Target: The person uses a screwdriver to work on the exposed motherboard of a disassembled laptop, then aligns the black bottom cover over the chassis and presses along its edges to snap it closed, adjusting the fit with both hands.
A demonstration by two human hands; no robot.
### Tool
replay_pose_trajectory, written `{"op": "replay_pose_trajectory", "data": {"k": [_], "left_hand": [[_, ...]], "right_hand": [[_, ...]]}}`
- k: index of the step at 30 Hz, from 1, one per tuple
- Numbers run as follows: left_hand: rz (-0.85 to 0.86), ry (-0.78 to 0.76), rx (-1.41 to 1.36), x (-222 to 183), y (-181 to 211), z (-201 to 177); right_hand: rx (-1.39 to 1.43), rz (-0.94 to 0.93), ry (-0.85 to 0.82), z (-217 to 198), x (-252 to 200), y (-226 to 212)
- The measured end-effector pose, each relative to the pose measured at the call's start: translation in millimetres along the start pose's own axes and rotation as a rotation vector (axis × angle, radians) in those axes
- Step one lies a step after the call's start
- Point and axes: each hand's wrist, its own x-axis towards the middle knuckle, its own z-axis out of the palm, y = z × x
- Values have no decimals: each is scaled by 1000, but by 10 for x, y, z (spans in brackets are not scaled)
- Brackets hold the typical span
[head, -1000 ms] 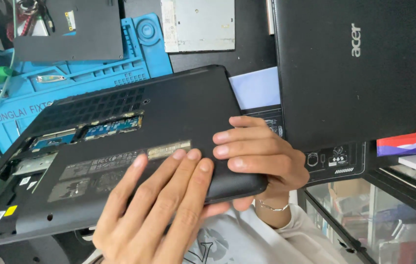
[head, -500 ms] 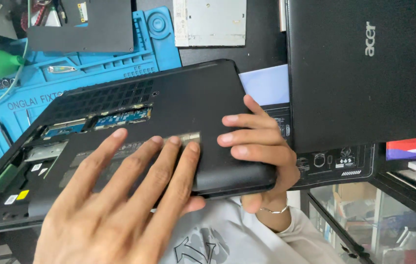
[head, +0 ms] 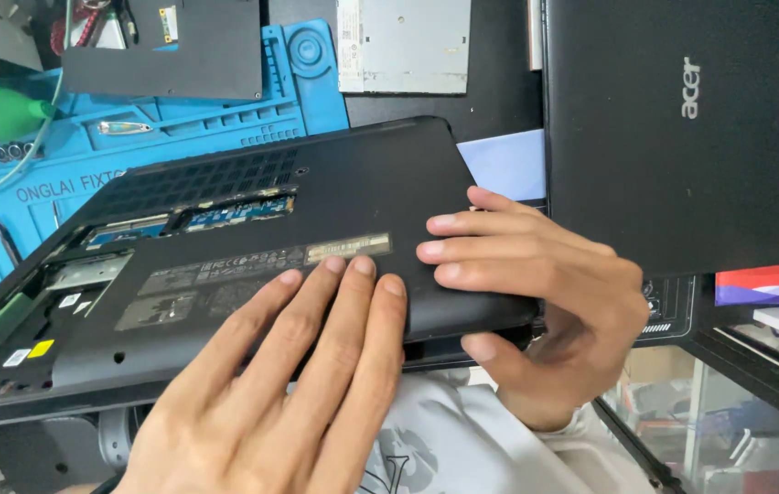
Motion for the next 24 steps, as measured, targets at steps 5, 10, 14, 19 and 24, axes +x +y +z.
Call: {"op": "replay_pose_trajectory", "data": {"k": [5,10,14,19,24], "left_hand": [[9,29,0,28,36,5],[55,48,-14,68,54,89],[93,87,-1,85,58,131],[78,91,30,119,37,92],[36,105,40,203,2,36]], "right_hand": [[-181,-179,-222,-177,183,-110],[-294,-136,-434,-240,246,-265],[-260,-119,-404,-295,230,-205],[-169,-139,-515,-358,398,-155],[-285,-301,-419,-184,501,-170]]}}
